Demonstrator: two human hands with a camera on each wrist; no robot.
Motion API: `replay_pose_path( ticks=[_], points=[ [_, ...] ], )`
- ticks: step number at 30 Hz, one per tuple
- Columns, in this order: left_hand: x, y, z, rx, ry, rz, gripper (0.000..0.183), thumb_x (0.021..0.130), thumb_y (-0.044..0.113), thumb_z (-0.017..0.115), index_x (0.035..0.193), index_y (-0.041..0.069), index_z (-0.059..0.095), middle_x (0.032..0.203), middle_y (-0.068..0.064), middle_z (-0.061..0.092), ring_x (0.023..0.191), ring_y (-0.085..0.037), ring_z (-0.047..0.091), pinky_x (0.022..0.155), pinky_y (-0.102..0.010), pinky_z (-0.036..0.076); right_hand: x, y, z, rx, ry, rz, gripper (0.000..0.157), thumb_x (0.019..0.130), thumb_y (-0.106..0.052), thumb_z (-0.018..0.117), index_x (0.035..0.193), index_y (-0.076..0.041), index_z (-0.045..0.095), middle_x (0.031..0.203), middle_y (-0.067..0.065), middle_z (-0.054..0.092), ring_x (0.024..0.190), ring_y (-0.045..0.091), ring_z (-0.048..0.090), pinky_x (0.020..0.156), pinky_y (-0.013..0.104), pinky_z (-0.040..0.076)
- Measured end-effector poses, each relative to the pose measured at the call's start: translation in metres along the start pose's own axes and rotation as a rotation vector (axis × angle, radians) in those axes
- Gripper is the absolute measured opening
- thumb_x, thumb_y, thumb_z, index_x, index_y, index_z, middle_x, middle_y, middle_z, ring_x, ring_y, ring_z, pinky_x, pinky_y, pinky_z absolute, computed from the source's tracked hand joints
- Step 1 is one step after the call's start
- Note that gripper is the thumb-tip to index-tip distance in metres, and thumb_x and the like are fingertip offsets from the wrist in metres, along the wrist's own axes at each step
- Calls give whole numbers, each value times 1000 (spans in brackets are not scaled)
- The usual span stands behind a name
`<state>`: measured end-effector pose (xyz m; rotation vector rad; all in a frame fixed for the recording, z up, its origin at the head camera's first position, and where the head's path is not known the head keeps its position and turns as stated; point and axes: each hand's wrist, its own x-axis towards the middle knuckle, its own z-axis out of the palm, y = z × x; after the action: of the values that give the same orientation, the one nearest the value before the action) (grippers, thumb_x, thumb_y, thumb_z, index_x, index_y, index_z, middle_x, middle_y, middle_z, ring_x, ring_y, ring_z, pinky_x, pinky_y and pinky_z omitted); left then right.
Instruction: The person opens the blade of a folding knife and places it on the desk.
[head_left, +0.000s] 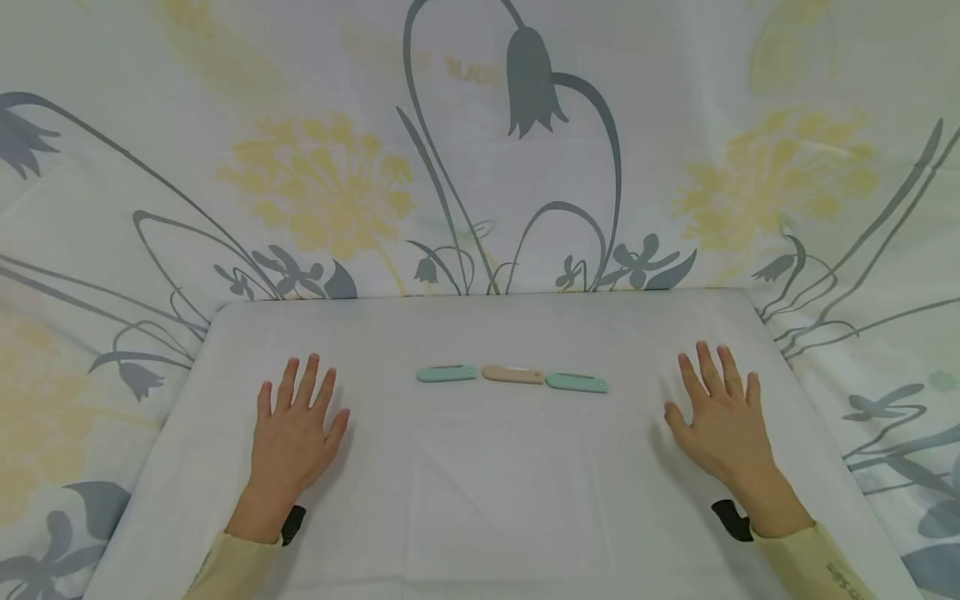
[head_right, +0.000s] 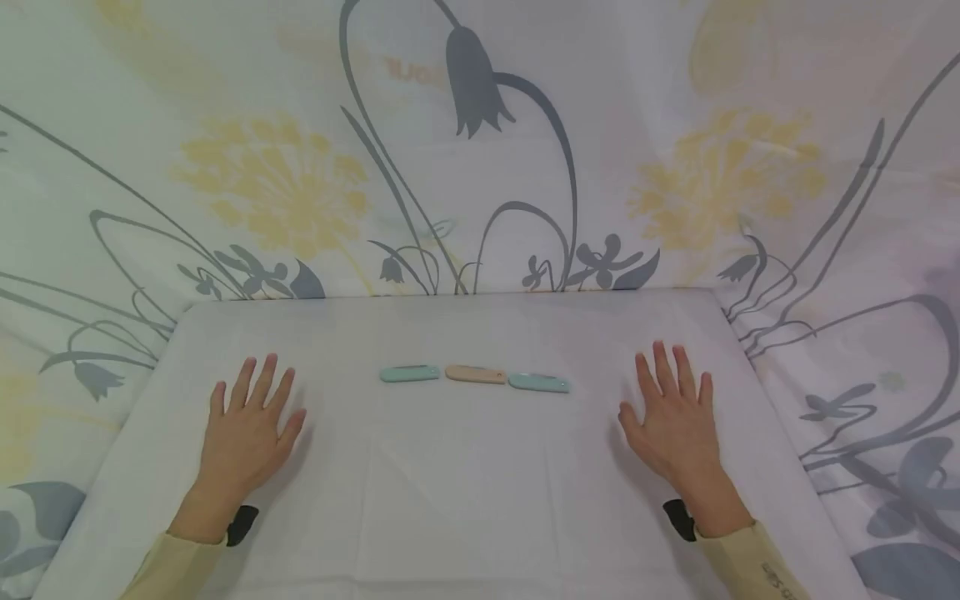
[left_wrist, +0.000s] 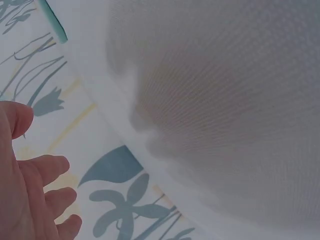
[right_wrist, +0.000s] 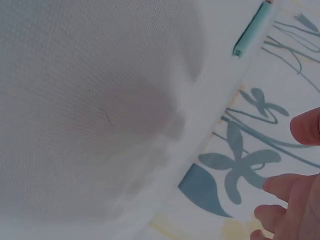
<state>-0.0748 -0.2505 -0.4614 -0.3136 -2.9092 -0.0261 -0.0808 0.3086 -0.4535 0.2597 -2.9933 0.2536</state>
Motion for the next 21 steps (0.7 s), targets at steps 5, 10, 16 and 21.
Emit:
replay_pose_path(
  ticks=[5, 10, 16, 21],
  points=[
    [1, 2, 1, -19, 22, 4, 60, 97, 36, 54, 146, 3, 48, 157, -21, 33, 147, -38, 19, 111, -63, 14, -1, -1, 1, 27, 38, -10, 64, 98, -30, 52, 149, 6, 38, 159, 27, 20, 149, 41, 5, 111, 67, 9],
    [2, 4, 4, -93, 32, -8, 51, 98, 31, 55, 140, 1, 55, 149, -22, 44, 141, -41, 30, 110, -62, 19, -3, -6, 2, 108, 62, 10, 56, 97, -24, 54, 143, 7, 47, 148, 32, 39, 140, 47, 28, 107, 63, 27],
    [2, 8, 9, -224, 81, -18, 41, 99, 26, 58, 128, -1, 64, 136, -23, 56, 128, -43, 46, 105, -60, 32, -5, -13, 5, 246, 66, 65, 47, 98, -18, 55, 140, 3, 52, 140, 28, 50, 126, 50, 42, 94, 66, 38],
    [4, 13, 12, -349, 84, -63, 33, 100, 24, 57, 121, 0, 68, 127, -20, 63, 116, -41, 56, 94, -55, 45, -4, -19, 11, 349, 96, 99, 43, 96, -13, 57, 137, 1, 56, 131, 28, 58, 118, 50, 51, 90, 64, 40]
  ],
)
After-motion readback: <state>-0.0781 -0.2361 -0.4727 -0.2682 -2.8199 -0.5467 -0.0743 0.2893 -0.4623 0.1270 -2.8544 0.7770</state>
